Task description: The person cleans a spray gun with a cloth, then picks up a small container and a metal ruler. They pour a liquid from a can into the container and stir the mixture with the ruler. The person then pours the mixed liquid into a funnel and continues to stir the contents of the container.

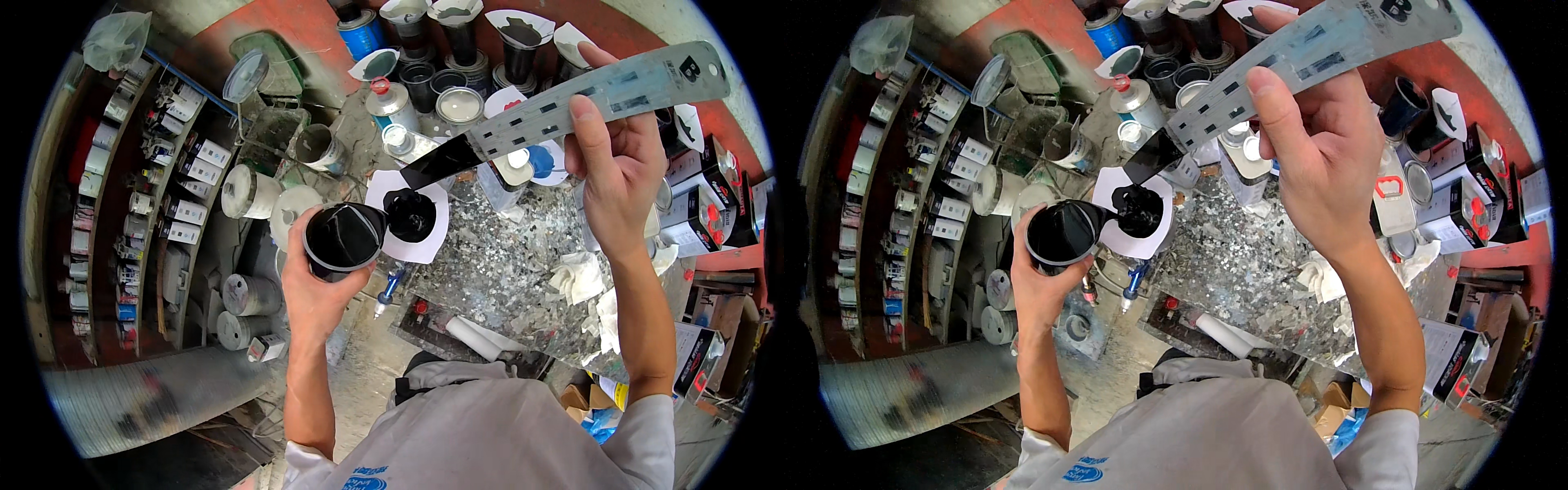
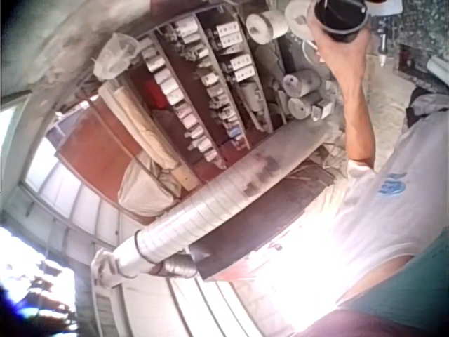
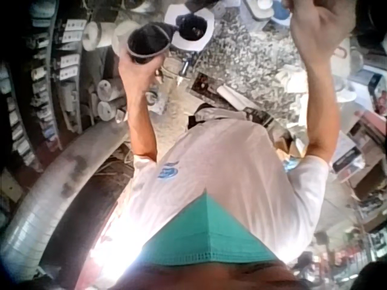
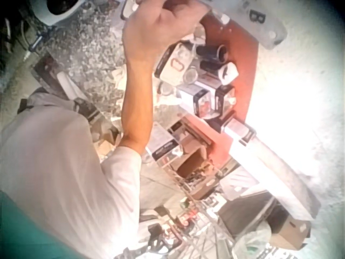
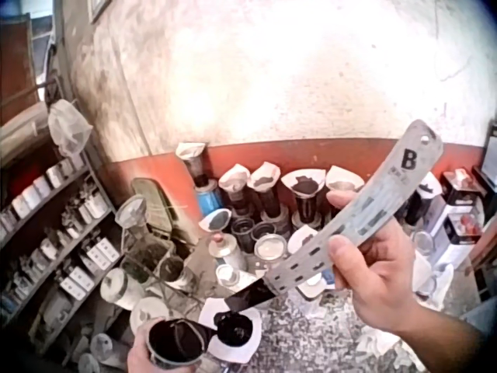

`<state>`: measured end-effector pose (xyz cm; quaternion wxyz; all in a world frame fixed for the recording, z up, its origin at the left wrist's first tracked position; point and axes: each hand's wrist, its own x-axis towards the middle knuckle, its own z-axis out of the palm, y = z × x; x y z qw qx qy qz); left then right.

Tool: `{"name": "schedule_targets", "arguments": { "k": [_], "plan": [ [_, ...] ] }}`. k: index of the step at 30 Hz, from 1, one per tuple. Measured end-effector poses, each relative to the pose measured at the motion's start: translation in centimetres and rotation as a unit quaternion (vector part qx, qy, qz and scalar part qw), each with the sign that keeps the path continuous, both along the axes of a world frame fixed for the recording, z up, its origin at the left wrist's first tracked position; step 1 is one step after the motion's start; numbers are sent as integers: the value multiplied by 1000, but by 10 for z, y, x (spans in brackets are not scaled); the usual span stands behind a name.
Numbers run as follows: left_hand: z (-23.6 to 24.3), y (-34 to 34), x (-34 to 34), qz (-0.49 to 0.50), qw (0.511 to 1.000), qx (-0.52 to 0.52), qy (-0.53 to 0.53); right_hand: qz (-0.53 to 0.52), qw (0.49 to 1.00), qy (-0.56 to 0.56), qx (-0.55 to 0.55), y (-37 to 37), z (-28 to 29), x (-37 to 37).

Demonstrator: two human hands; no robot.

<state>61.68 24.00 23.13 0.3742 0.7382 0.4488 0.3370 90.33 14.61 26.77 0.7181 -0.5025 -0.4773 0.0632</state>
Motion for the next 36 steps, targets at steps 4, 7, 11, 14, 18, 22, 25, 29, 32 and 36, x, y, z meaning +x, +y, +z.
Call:
{"name": "schedule_targets", "arguments": {
  "k": [4,7,11,14,18,22,25,29,32,36],
  "plan": [
    [-2,3,-2,1,998,45,39,8,1000,1,-10,-3,0,1],
    [-2,3,-1,2,998,47,38,4,1000,0,1,-2,0,1],
    [1,3,0,-6,998,31,49,13,1000,10,-6,-4,-2,2],
    [3,3,1,-14,997,36,72,9,1000,6,-8,-5,-1,2],
    [0,5,0,-10,993,64,94,-1,1000,2,-3,-3,0,0],
    [1,4,1,4,993,66,94,3,1000,0,-5,-4,1,0],
    [1,7,1,-3,992,73,100,3,1000,3,-7,-5,4,-1],
    [0,6,-1,-4,991,70,110,6,1000,2,-11,-6,4,-1],
    [1,7,0,-3,990,67,121,2,1000,-1,-14,-8,5,-2],
    [3,6,2,0,987,71,147,-6,1000,-1,-16,-9,10,-4]
  ]
}}
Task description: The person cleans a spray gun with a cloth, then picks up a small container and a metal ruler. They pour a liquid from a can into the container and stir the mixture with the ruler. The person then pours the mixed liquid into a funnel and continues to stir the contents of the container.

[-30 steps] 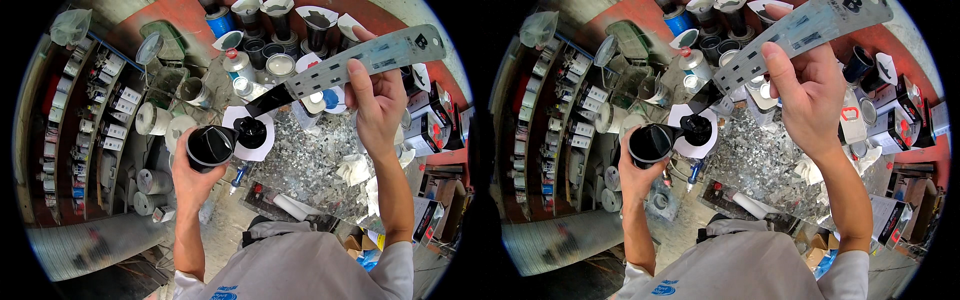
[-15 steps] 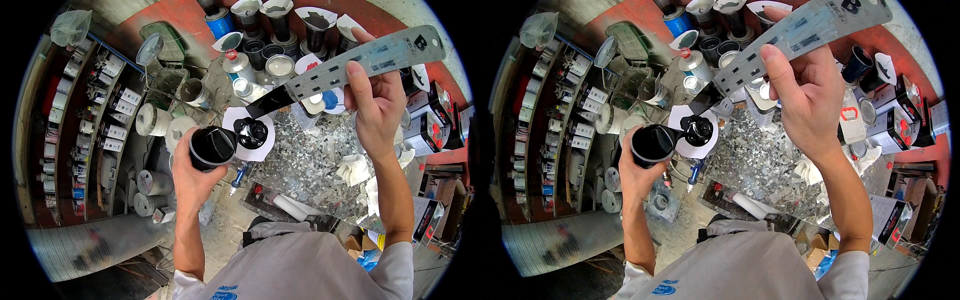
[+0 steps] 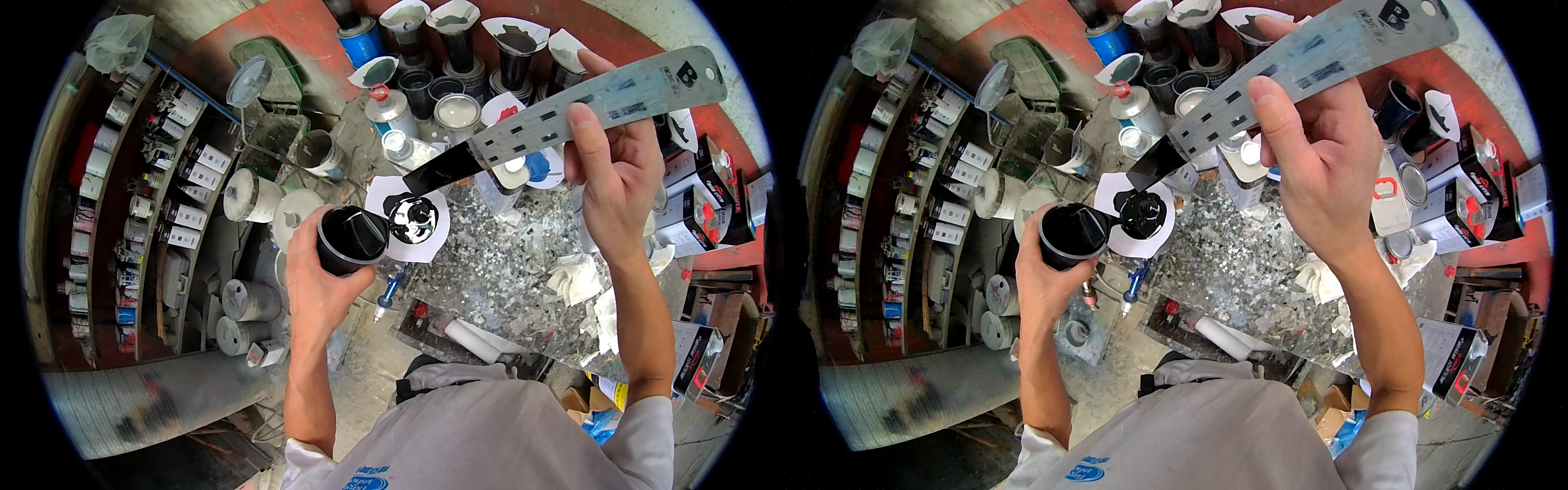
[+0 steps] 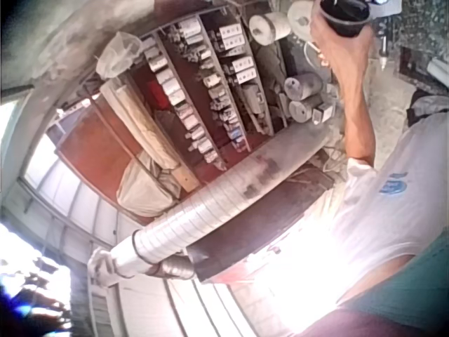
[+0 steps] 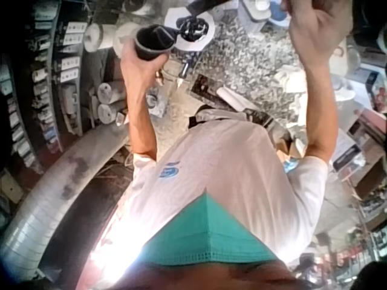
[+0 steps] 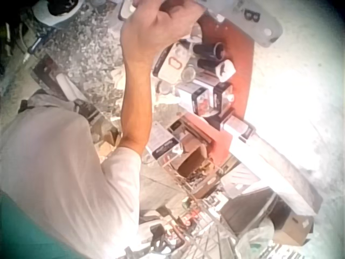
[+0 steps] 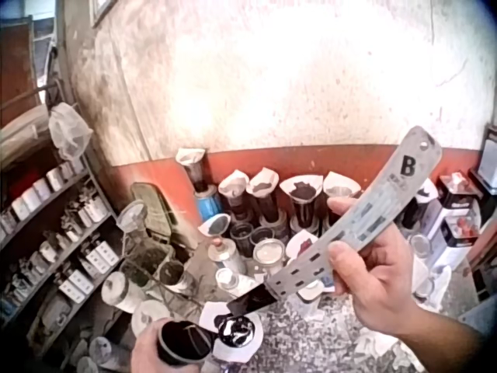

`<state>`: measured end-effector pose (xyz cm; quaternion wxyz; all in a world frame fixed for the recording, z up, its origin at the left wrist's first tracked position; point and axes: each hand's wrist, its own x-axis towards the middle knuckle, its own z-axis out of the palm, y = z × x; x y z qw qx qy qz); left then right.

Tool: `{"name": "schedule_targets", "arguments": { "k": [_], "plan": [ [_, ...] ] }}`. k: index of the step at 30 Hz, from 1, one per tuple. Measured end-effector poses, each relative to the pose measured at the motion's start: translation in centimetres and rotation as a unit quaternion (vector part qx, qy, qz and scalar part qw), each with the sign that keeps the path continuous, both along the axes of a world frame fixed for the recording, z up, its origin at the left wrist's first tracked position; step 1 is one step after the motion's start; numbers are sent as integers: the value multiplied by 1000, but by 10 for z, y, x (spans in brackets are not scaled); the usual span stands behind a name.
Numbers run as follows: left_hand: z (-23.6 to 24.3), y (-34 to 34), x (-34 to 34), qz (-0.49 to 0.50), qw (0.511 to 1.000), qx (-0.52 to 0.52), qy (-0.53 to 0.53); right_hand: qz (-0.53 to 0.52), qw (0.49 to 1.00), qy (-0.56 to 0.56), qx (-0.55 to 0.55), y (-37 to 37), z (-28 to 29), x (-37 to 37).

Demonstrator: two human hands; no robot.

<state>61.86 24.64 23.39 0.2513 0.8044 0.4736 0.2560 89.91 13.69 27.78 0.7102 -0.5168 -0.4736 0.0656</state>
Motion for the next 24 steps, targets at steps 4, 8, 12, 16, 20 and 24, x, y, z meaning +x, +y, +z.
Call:
{"name": "schedule_targets", "arguments": {
  "k": [4,8,12,16,20,24],
  "plan": [
    [-5,2,-2,5,999,45,17,-19,1000,2,18,-2,13,-1],
    [8,-6,3,-15,987,-83,-138,17,998,21,52,0,42,-18],
    [11,-11,-7,-54,953,-157,-254,88,996,-5,2,18,67,-50],
    [23,-21,-11,-99,911,-251,-313,135,987,-67,-63,48,59,-71],
    [20,-49,9,-121,909,-266,-299,176,969,-35,-168,31,35,-67],
    [-13,-81,27,-151,864,-315,-363,109,975,74,-182,-47,-23,-52]
  ]
}}
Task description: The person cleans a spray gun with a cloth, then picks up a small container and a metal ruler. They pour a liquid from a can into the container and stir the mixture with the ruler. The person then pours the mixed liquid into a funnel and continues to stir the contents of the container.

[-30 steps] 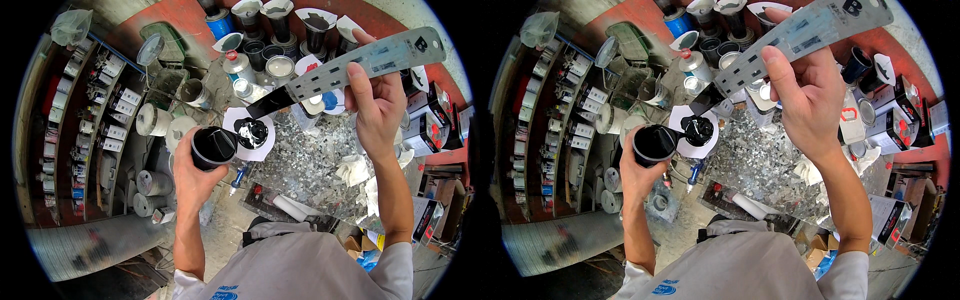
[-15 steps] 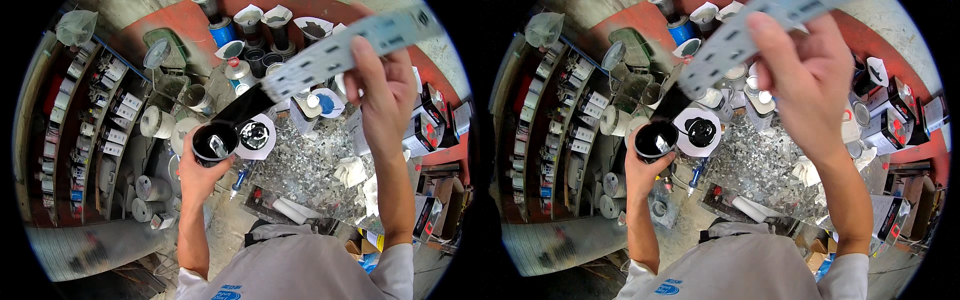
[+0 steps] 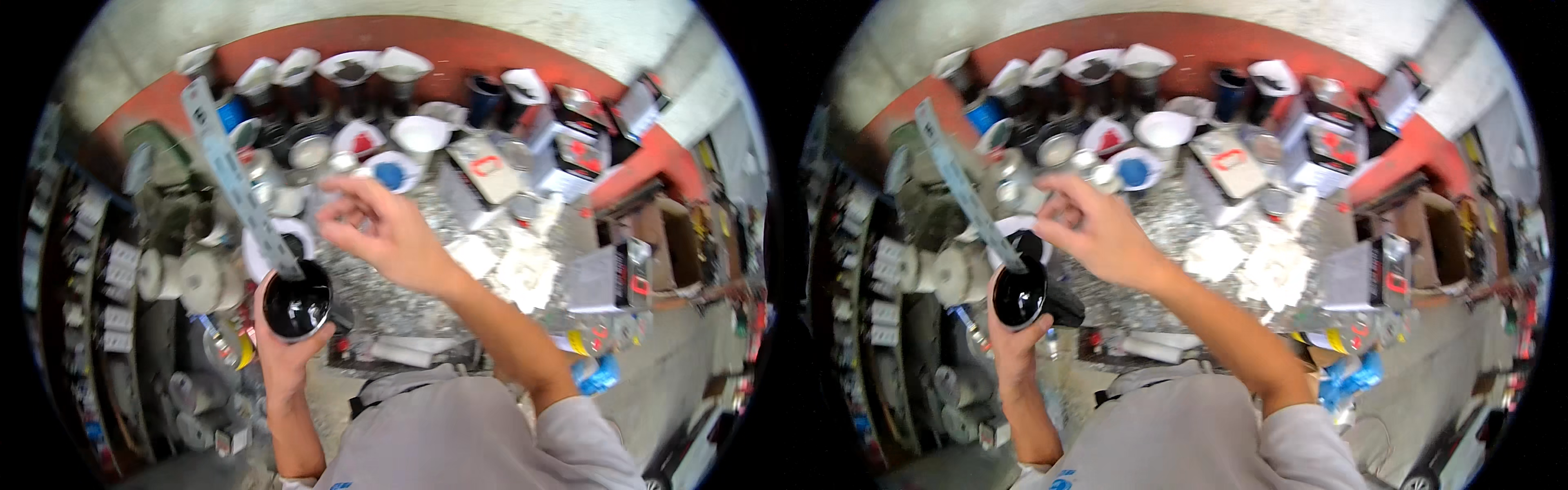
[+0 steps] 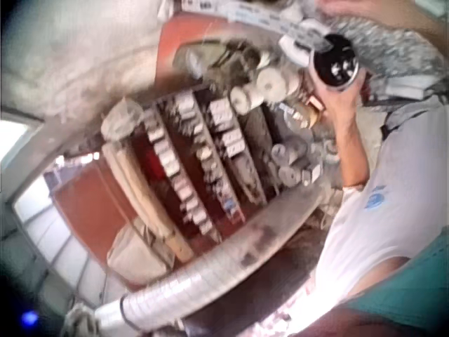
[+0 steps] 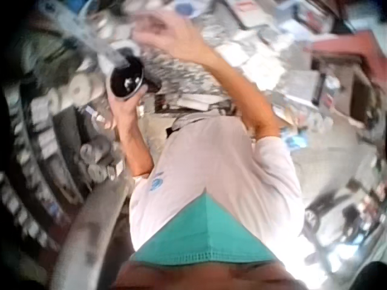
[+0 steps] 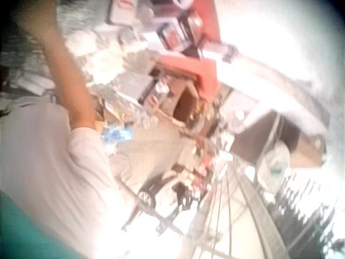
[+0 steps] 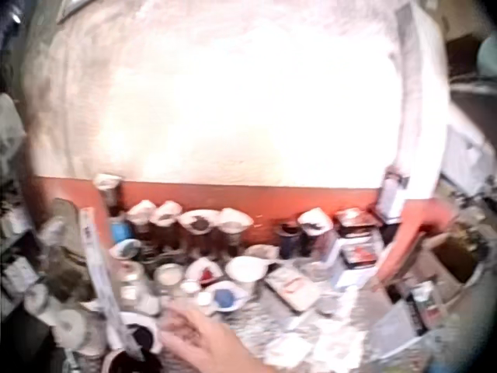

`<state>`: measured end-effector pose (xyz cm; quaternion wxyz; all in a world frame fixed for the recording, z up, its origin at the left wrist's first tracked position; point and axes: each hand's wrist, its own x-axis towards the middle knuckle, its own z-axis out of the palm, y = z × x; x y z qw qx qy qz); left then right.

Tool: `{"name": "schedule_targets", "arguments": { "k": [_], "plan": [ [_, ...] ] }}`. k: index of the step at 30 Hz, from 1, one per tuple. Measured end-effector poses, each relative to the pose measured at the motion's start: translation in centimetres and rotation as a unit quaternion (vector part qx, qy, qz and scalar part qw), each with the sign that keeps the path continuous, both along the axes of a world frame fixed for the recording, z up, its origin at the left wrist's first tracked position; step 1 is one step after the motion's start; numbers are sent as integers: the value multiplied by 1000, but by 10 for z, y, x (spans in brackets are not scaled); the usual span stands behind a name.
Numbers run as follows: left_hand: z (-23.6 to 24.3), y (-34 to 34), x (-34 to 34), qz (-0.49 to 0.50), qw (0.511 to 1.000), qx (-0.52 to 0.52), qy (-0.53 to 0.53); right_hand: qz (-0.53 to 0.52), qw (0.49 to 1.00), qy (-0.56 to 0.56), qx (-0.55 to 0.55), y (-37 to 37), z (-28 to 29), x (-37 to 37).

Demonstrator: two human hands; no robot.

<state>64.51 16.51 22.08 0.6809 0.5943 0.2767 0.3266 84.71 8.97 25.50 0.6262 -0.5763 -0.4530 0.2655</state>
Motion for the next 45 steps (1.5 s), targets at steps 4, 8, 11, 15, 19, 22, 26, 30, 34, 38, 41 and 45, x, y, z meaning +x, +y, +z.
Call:
{"name": "schedule_targets", "arguments": {
  "k": [4,8,11,15,19,22,26,30,34,38,41,45],
  "plan": [
    [-32,-41,34,-63,998,-19,-20,-272,952,101,-98,-153,-154,25],
    [-76,-71,72,-113,993,20,9,-610,773,100,-141,-373,-281,33],
    [-109,-90,103,-146,987,66,-3,-758,570,-111,-297,-503,-322,70],
    [-133,-106,134,-172,983,41,-47,-754,555,-232,-264,-537,-308,121],
    [-139,-120,141,-154,986,34,-56,-819,477,-217,-232,-519,-314,156],
    [-146,-122,141,-135,989,24,-48,-778,599,-158,-101,-470,-273,141],
    [-163,-123,146,-138,989,20,-50,-777,581,-178,-162,-484,-262,146],
    [-163,-121,147,-120,992,27,-36,-746,616,-190,-167,-494,-234,156],
    [-169,-119,150,-80,995,47,-30,-642,738,-161,-132,-487,-200,129],
    [-172,-117,155,-91,995,49,-11,-539,793,-228,-167,-430,-130,82],
    [-173,-121,158,-87,995,58,-1,-468,871,-91,-120,-392,-104,54],
    [-166,-127,162,-73,995,63,2,-409,888,-100,-184,-376,-102,35]
  ]
}}
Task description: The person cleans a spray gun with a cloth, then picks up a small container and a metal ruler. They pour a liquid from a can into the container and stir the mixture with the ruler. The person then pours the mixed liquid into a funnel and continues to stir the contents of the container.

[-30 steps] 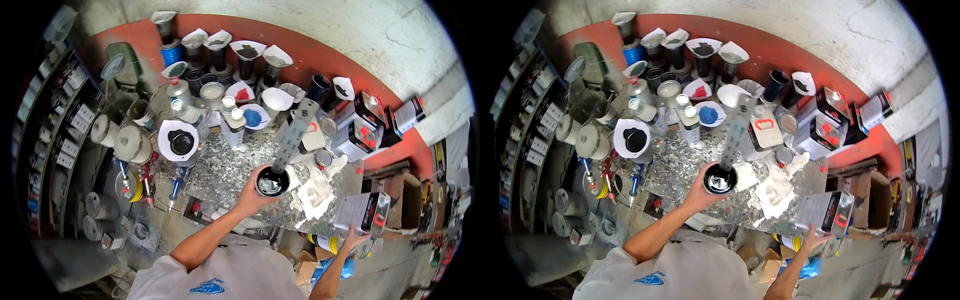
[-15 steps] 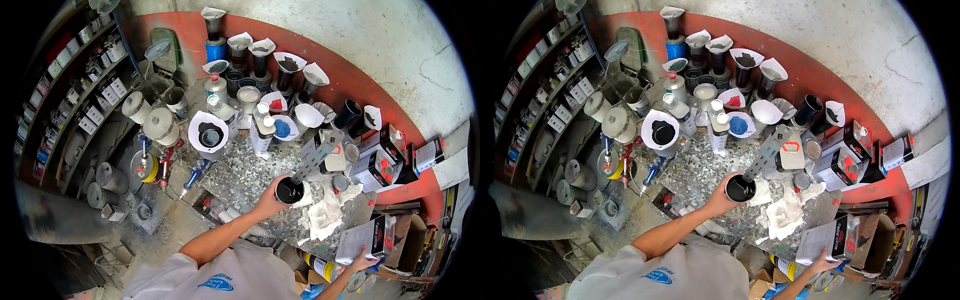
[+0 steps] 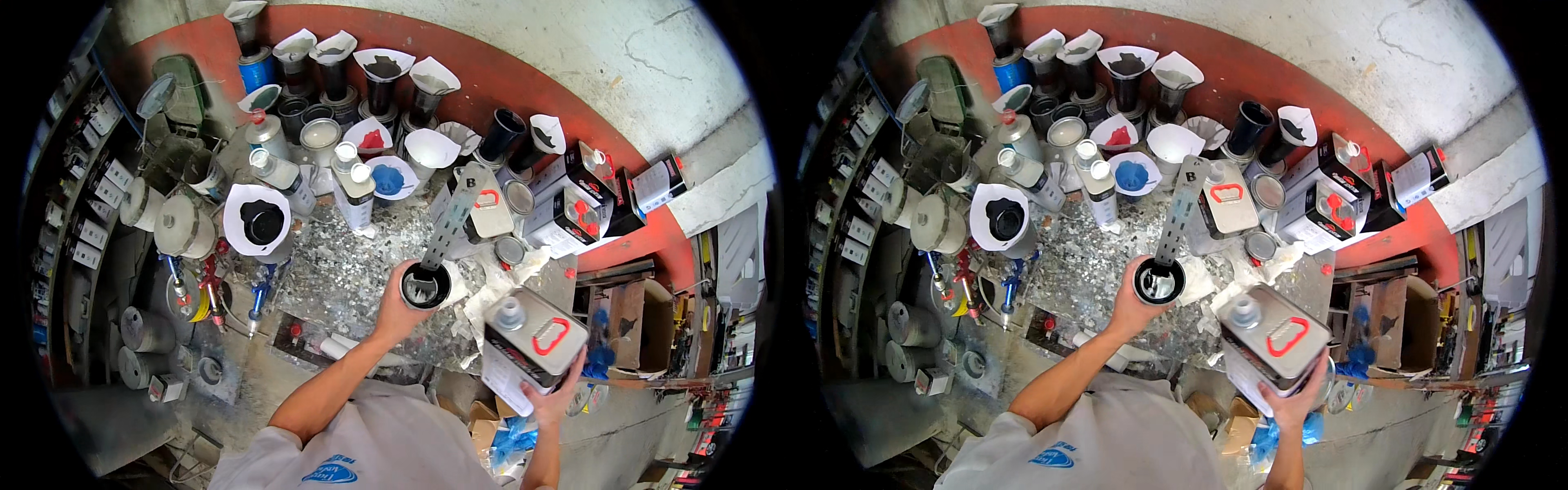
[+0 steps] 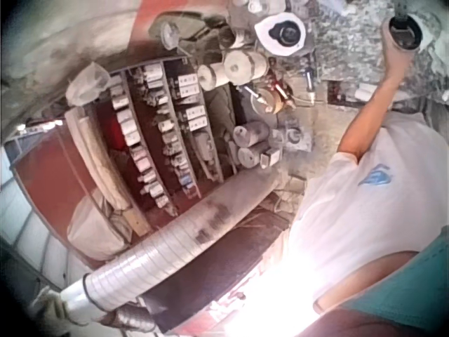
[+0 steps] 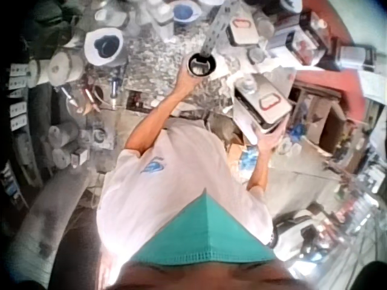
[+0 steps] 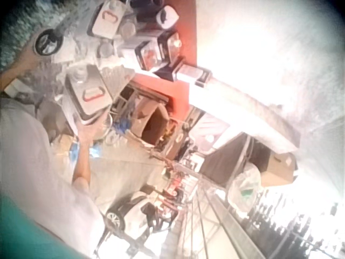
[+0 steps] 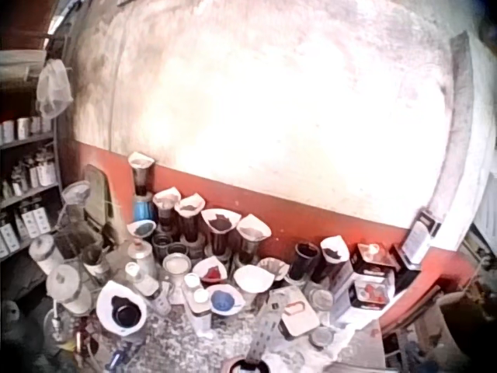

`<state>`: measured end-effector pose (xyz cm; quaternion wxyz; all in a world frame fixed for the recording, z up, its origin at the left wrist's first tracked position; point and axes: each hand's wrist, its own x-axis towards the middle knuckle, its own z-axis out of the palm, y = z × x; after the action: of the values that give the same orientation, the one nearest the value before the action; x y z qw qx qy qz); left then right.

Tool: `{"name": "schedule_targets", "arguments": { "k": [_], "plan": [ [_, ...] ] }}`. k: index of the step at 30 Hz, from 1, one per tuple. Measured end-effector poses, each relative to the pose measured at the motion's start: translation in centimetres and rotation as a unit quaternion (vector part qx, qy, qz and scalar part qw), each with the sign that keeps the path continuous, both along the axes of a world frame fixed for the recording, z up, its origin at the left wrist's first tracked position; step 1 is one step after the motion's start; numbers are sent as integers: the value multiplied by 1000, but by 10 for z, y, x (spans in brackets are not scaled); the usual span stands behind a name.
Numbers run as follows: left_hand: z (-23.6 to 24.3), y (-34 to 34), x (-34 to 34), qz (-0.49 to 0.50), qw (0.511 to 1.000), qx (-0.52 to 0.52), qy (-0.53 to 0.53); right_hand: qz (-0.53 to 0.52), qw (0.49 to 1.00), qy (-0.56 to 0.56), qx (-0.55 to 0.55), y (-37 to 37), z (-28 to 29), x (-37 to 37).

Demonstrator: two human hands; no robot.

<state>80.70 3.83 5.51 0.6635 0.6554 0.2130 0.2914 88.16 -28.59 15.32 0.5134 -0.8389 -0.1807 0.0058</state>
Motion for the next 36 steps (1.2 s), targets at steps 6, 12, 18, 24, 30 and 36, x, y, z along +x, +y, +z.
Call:
{"name": "schedule_targets", "arguments": {
  "k": [6,12,18,24,30,36],
  "plan": [
    [-7,-7,5,35,999,24,1,69,991,-46,-109,30,3,-15],
    [4,-9,3,84,995,46,-14,101,977,-32,-187,55,19,-19],
    [0,-7,0,80,996,42,-2,116,963,-66,-233,70,36,-14],
    [-3,-9,0,84,995,58,7,122,957,-79,-252,80,46,-10],
    [-5,-9,1,64,996,45,40,126,950,-77,-275,88,56,-7],
    [-5,-8,2,72,995,56,43,139,947,-85,-275,88,60,-4]
  ]
}}
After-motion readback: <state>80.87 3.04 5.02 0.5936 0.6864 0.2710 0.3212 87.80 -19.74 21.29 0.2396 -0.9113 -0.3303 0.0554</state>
